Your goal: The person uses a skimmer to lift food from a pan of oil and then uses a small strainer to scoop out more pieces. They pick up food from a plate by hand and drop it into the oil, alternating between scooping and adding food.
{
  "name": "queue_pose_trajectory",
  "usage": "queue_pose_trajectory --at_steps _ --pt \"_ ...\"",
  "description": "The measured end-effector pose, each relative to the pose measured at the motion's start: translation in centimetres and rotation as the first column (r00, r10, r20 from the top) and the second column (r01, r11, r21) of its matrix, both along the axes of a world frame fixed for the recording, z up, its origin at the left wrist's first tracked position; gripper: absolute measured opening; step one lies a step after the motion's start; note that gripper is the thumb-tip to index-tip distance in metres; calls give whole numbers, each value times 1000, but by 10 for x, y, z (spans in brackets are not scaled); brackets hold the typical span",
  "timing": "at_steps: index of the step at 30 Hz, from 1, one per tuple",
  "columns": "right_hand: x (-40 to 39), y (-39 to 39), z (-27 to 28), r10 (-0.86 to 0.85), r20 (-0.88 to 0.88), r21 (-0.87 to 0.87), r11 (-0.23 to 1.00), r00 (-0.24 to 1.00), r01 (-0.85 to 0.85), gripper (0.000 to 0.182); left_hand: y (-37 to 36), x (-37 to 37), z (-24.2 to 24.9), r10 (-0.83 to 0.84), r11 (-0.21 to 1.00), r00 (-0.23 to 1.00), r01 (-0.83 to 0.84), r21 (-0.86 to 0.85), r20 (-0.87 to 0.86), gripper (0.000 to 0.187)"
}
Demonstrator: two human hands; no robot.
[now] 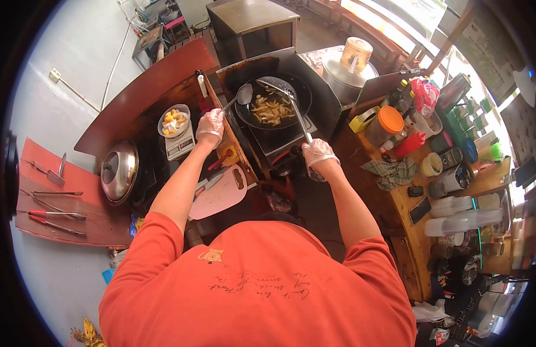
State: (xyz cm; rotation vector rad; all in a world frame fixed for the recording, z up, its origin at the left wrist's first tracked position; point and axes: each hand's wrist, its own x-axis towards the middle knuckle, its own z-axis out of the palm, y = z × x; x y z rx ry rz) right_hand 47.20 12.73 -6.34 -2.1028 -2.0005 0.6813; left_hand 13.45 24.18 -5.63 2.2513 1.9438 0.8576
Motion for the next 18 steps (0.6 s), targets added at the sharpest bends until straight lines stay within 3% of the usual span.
queue_pose_trajectory --at_steps 3,5,11,18 --pt "14 12 -31 5 8 78 997 1000 -6 40 9 -4 -6 -36 998 998 38 40 -41 25" --pt "11 11 -16 -160 -88 -15 987 983 160 43 -5 3 19 -51 999 998 51 7 -45 25" --pt "16 7 3 -65 -122 -129 990 990 49 42 -48 17 51 -117 991 993 117 -61 -9 24" --pt "33 15 -15 -163 -227 -248 963 960 105 40 -47 37 25 -118 992 991 114 -57 -62 23"
